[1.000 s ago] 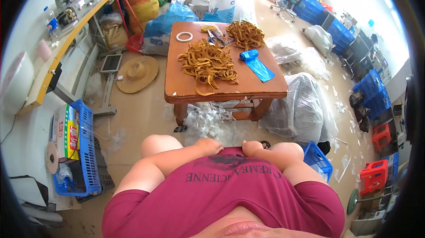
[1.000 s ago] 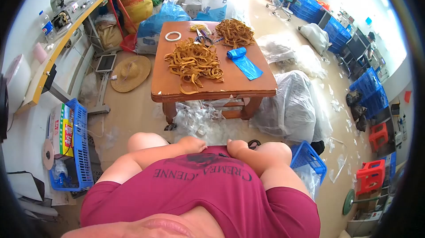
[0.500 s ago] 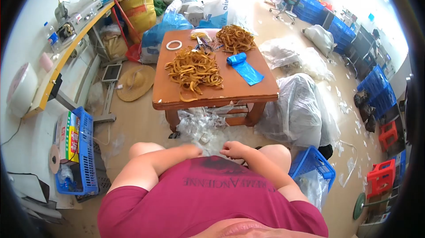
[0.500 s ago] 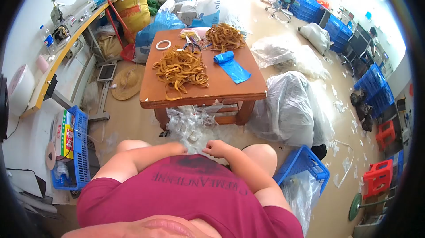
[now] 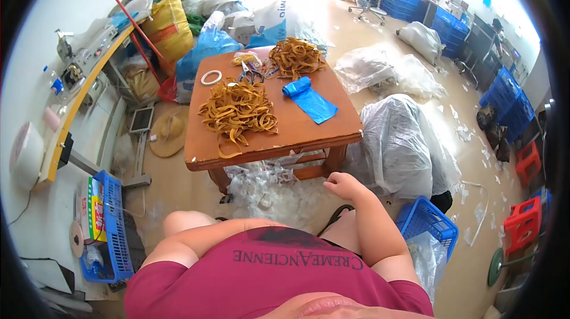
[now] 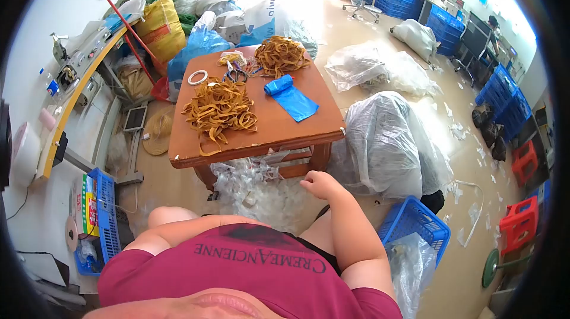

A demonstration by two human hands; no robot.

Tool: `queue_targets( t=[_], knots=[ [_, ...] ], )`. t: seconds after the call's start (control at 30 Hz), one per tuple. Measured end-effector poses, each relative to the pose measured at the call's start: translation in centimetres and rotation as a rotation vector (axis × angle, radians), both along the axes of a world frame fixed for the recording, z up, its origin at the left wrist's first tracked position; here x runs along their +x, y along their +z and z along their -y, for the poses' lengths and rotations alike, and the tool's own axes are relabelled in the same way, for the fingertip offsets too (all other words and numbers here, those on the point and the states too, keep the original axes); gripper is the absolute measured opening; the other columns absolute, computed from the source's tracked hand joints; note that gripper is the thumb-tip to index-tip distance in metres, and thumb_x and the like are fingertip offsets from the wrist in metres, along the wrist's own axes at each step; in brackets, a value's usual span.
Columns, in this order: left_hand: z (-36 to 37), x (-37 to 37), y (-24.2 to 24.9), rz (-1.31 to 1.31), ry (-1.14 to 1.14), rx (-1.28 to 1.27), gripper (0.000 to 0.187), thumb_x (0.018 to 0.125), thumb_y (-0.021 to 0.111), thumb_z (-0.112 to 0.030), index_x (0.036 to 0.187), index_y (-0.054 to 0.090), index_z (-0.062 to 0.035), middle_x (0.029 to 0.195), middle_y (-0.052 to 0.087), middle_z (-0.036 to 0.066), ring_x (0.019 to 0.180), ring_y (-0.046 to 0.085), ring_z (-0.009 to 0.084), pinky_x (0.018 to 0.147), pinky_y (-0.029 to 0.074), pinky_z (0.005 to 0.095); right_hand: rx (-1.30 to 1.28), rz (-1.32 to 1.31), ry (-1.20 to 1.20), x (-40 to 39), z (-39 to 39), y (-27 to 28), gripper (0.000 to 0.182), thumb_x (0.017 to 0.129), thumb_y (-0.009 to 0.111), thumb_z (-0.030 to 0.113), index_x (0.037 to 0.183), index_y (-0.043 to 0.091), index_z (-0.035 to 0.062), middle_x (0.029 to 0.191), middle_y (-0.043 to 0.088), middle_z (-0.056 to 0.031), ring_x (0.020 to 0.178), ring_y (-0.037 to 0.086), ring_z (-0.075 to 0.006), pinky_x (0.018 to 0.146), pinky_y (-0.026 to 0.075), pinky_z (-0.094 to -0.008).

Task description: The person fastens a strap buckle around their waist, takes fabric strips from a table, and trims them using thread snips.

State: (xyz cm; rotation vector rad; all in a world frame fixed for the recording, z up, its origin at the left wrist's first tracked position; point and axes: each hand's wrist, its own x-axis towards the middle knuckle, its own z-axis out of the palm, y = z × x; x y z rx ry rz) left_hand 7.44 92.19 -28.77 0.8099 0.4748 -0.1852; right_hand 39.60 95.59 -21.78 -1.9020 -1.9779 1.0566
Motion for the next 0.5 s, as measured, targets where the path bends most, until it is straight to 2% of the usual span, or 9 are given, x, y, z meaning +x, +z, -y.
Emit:
queue_targets(
  t=[0.1,0.2,0.43,0.5],
  knots=[
    [-0.1,0.5,-0.2,0.083,-0.083,-0.067,0.054,0.098,0.038,-0.036,0.141,0.032,-0.0029,0.143,0.038,0.009,0.128,0.04,0.0199,0.106,0.03,0.0314,-0.161,-0.165,-0.058,-0.5,0.1,0.7,0.035,0.086,0.058,0.036,0.097,0.063,0.0031,0.092,0.066,-0.016,0.084,0.062,-0.031,0.075,0.048,-0.0389],
    [-0.3,0.7,-0.5,0.091,-0.088,-0.125,0.054,0.098,0.039,-0.036,0.141,0.033,-0.003,0.143,0.039,0.009,0.129,0.039,0.0199,0.106,0.03,0.0311,-0.084,0.028,0.118,-0.1,0.0,-0.8,0.037,0.086,0.057,0.038,0.099,0.063,0.0039,0.096,0.065,-0.0163,0.091,0.061,-0.0314,0.079,0.047,-0.0392],
    [-0.2,0.4,-1.6,0.074,-0.031,-0.175,0.054,0.098,0.04,-0.036,0.14,0.034,-0.0031,0.142,0.039,0.011,0.129,0.039,0.0199,0.106,0.031,0.0304,-0.129,0.084,0.159,-1.2,0.2,-0.9,0.037,0.087,0.056,0.039,0.102,0.064,0.0059,0.102,0.065,-0.016,0.099,0.059,-0.0311,0.085,0.046,-0.0392],
    [-0.3,0.3,-2.8,0.01,-0.005,-0.038,0.054,0.097,0.041,-0.036,0.14,0.034,-0.0031,0.142,0.039,0.011,0.129,0.039,0.0199,0.105,0.031,0.0302,-0.141,0.097,0.173,-1.5,0.3,-0.7,0.038,0.087,0.056,0.04,0.103,0.064,0.0063,0.102,0.065,-0.0158,0.099,0.059,-0.0311,0.085,0.046,-0.0393]
  ],
)
